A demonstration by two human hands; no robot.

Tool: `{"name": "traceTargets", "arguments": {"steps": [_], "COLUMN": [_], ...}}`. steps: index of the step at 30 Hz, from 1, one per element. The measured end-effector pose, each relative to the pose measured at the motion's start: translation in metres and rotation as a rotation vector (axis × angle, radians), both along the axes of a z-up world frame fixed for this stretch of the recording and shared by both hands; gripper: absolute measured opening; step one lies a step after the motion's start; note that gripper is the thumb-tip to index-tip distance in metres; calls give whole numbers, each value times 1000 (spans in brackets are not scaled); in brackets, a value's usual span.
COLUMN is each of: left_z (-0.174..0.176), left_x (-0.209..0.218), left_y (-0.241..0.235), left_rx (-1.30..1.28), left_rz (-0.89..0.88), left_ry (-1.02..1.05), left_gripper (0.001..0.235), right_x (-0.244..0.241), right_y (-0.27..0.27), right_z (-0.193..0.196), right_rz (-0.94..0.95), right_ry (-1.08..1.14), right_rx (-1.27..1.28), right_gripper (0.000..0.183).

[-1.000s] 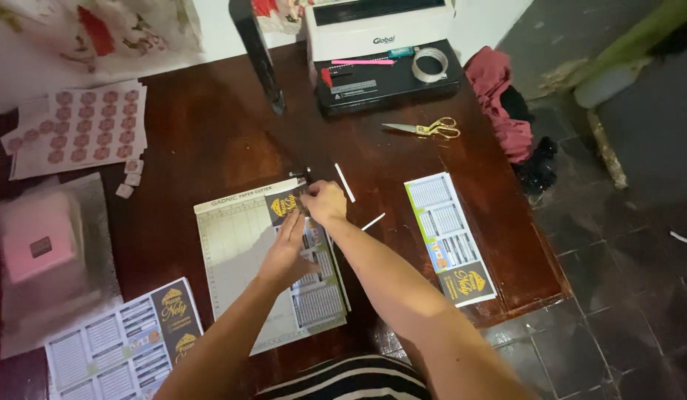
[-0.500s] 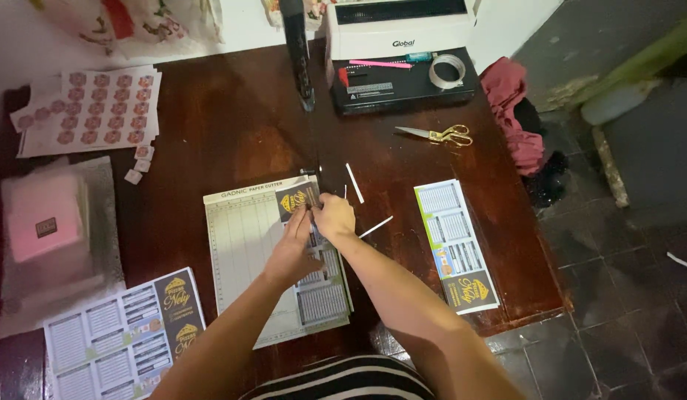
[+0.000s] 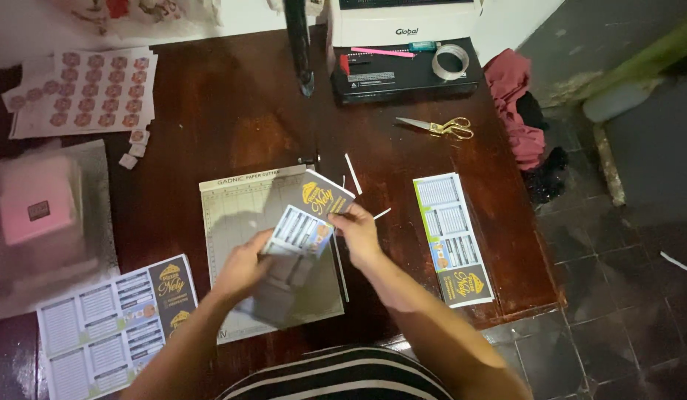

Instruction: Trimming printed flyers using a manual guillotine paper cutter.

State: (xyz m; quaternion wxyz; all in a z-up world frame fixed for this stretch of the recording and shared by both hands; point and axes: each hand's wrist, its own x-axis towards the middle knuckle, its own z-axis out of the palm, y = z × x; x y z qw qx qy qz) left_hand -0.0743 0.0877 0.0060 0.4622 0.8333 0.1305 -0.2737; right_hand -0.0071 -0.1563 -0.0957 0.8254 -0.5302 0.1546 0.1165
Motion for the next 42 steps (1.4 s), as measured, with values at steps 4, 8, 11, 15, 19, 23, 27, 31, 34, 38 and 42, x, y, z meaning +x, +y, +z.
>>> {"name": "traceTargets", "arguments": {"steps": [4, 8, 11, 15, 19, 23, 27, 31, 34, 38, 42], "left_z": [50, 79, 65, 9, -19, -78, -81, -106, -109, -104, -103], "left_x": [7, -1, -14, -39, -54, -42, -37, -37, -33, -30, -24], "left_y": [19, 22, 32, 66, 82, 94, 91, 94, 96, 100, 113], "left_rx": [360, 595, 640, 640, 162, -438, -584, -502, -390, -225, -136], "left_rz": [-335, -513, -476, -333, 247, 524, 557, 569, 547, 537, 480], "left_ry": [-456, -813, -922, -952, -815, -677, -702, -706, -733, -760, -719], "left_gripper": [63, 74, 71, 59, 61, 57, 45, 32, 27, 27, 33], "right_x": [18, 23, 7, -13, -21, -14, -9, -11, -9, -5, 3], "right_y": [-28, -37, -28, -20, -22, -17, -14, -13, -11, -8, -6], "right_z": [66, 101, 79, 50, 37, 17, 11, 11, 13, 11, -8], "right_rz": [281, 512, 439, 393, 409, 431, 415, 420, 388, 304, 229], "right_ry": [-338, -519, -628, -680, -602, -459, -384, -400, -407, -258, -125], "right_rx": [-126, -808, -869, -846, -816, -578, -619, -687, -761, -564, -460], "right_gripper": [23, 18, 18, 18, 31, 23, 15, 11, 13, 25, 34]}}
